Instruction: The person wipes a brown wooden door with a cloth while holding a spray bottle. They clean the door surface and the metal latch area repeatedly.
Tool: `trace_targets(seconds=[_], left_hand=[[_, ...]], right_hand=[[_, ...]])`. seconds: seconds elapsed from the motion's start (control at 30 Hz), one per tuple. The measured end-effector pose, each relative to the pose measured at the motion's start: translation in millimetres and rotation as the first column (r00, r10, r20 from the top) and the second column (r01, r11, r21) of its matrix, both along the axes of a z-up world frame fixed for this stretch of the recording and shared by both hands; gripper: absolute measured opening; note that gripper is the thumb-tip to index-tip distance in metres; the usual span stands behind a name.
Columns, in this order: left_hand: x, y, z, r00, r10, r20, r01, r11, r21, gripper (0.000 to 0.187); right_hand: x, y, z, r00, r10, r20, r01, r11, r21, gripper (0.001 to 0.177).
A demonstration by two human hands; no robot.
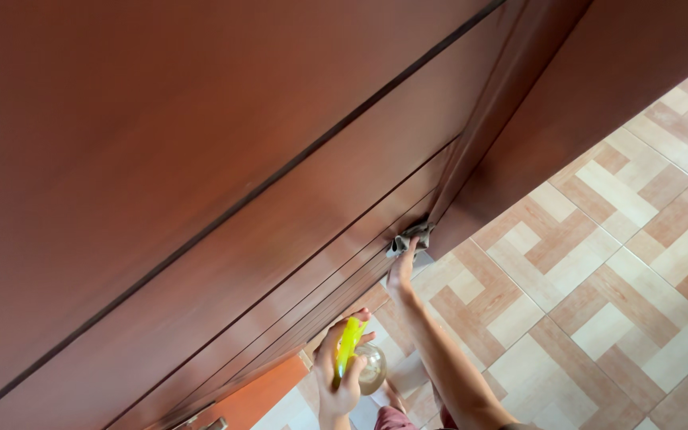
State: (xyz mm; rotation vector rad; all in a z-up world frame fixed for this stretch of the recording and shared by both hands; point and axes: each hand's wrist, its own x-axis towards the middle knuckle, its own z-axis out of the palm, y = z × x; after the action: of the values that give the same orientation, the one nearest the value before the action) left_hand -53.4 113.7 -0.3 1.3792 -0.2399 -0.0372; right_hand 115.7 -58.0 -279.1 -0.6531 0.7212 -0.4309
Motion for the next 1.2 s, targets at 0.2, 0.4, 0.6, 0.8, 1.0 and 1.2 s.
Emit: trace_targets(seconds=[0.2,0.4,0.6,0.8,1.0,1.2], left_hand=[[-5.0,26.3,-13.7,1.000,-0.004,-0.016,0.003,0.998,-0.058,0.055],[-10.9,39.9,-17.0,0.998,-0.056,-0.037,0.055,0.998,-0.027,0.054],[-11.1,56.2,-21.4,0.998,-0.069,0.000,0.069,0.995,-0.071,0.056],[-16.5,72.4,-22.9,0.997,-0.077,-0.020,0.075,0.994,-0.082,0.055],[-19.9,85.7,-26.8,0.995,-0.104,-0.001,0.104,0.991,-0.087,0.054],[-25.8,96.2,-21.4,0.996,-0.094,-0.007,0.093,0.992,-0.090,0.057]], right_hand=[[-37.9,72.2,-8.2,0.995,0.009,-0.100,-0.009,1.000,0.001,0.064],[-91.2,138.0,-0.8,0.963,0.161,-0.215,-0.117,0.972,0.203,0.053],[-28.7,74.7,21.8,0.977,-0.072,-0.202,0.128,0.951,0.280,0.047],[19.5,-10.6,43.9,0.945,-0.260,0.197,0.256,0.966,0.047,0.048],[8.9,34.4,31.9,0.951,-0.239,0.195,0.290,0.907,-0.306,0.057],[-48.4,126.5,15.9,0.987,-0.131,0.096,0.160,0.892,-0.422,0.074]])
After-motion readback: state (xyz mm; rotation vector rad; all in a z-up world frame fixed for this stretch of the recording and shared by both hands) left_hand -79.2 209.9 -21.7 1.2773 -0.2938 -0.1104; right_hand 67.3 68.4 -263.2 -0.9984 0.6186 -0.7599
